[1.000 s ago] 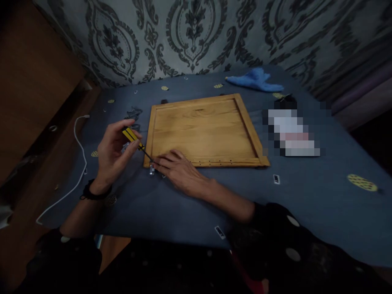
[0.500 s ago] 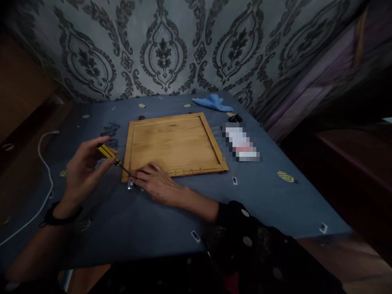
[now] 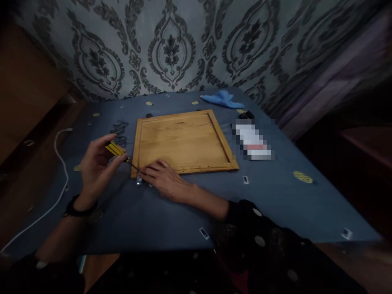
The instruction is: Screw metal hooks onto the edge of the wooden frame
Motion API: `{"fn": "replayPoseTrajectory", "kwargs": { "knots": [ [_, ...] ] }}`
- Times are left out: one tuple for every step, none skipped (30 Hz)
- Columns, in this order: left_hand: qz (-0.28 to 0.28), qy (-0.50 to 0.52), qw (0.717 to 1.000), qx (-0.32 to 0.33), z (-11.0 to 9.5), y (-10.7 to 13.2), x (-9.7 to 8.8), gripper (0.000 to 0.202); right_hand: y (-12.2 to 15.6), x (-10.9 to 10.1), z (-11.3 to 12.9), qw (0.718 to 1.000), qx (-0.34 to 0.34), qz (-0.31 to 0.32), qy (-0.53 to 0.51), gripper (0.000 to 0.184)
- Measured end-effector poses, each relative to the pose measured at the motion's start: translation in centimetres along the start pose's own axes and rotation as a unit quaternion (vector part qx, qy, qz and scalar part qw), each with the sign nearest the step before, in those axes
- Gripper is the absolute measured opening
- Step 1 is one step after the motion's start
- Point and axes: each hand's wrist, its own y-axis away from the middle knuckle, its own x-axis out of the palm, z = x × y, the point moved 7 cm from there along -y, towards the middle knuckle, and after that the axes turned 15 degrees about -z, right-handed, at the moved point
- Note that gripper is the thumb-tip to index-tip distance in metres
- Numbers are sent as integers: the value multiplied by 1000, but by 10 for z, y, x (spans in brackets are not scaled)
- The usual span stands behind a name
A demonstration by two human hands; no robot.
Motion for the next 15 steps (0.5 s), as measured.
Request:
{"fn": "replayPoseTrajectory", "kwargs": {
  "knots": [
    [1,6,1000,2,0,1,0,53,0,1,0,1000,-3,-3,-1,42],
    [3,12,1000,7,-2,2,1,53,1,1,-1,1000,-2,-9,0,41],
    [3,15,1000,14,-4,2,0,51,1,2,-1,1000,-3,-15,0,42],
    [1,20,1000,22,-8,1,0,50,1,2,-1,1000,-4,-18,0,43],
    [-5,26,999,30,-12,-1,-2,48,2,2,-2,1000,-2,-20,1,43],
    [-16,32,999,41,-16,-3,-4,48,2,3,-2,1000,-2,-21,1,43],
    [-32,40,997,54,-21,-6,-7,47,3,3,-3,1000,-2,-20,0,44],
    [-46,46,995,69,-26,-9,-10,48,3,3,-3,1000,-1,-18,-1,44],
    [-55,50,994,81,-29,-11,-12,48,3,4,-3,1000,-1,-16,-3,45],
    [-54,52,993,89,-31,-13,-13,49,3,4,-3,1000,-1,-15,-4,46],
    [-45,51,993,92,-31,-13,-13,49,4,4,-4,1000,1,-16,-4,46],
    [-30,48,994,89,-30,-13,-11,49,4,4,-4,1000,4,-17,-4,46],
    [-13,43,995,84,-27,-11,-8,50,3,4,-4,1000,5,-17,-4,45],
    [1,37,996,80,-25,-10,-6,50,3,4,-4,1000,4,-20,-4,44],
    [10,33,996,78,-23,-8,-5,50,3,4,-4,1000,2,-23,-4,43]
  ]
}}
